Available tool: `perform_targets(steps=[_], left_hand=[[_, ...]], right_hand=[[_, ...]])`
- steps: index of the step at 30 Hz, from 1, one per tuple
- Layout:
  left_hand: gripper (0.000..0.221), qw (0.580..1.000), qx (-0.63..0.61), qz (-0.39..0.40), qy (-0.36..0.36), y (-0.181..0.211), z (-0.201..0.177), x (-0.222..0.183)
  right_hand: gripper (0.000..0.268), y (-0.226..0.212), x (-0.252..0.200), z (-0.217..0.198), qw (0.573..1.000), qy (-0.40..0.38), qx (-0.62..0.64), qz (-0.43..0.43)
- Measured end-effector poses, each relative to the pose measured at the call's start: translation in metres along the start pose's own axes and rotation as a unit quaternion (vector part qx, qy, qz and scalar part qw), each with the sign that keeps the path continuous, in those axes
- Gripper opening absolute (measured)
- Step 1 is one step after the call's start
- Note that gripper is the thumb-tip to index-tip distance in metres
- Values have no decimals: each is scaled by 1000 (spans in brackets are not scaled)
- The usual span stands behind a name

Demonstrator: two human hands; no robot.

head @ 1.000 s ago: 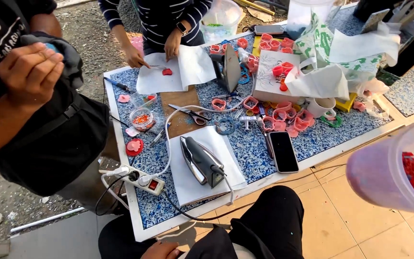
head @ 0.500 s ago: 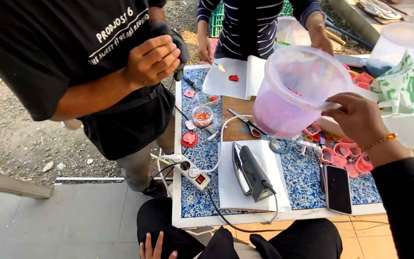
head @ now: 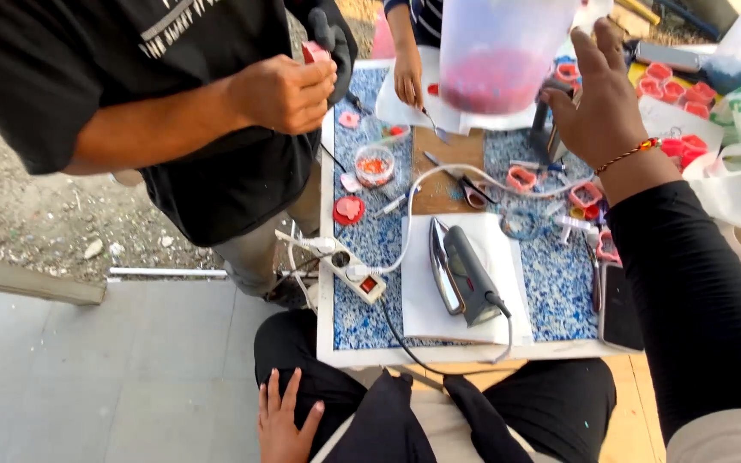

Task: Ironing and assembling small red plastic pieces into a flower-like shape on a table.

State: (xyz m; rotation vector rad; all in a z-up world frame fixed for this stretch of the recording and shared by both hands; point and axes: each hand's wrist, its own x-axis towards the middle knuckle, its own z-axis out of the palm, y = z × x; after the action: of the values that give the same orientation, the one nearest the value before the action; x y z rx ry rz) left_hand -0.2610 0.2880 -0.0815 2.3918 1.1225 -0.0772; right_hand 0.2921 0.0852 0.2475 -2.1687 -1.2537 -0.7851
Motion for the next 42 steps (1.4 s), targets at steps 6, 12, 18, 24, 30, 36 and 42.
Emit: perform_targets(steps=[6,12,18,24,30,36,42], left_hand=[[66,995,-71,22,72,28,-12,15],[60,970,-181,84,143,68,27,102],[57,993,-98,-57,20,114,16,136],[53,995,-59,-77,-15,122,8,140],[52,997,-50,-60,12,115,18,140],[53,996,-53,-71,-10,123,7,140],[55,994,-63,-84,-14,124,3,138]], right_hand=[[48,-23,-108,73,887,-429,-13,171],[51,-56,-188,148,845,-474,-16,247],[48,-58,-214,167,894,-323,35,307],[45,-95,-200,119,854,-445,-51,263],[45,-98,-202,132,844,-470,-79,248],[44,-109,-200,125,840,-481,-66,242],[42,-117,-190,124,833,-486,-70,255]])
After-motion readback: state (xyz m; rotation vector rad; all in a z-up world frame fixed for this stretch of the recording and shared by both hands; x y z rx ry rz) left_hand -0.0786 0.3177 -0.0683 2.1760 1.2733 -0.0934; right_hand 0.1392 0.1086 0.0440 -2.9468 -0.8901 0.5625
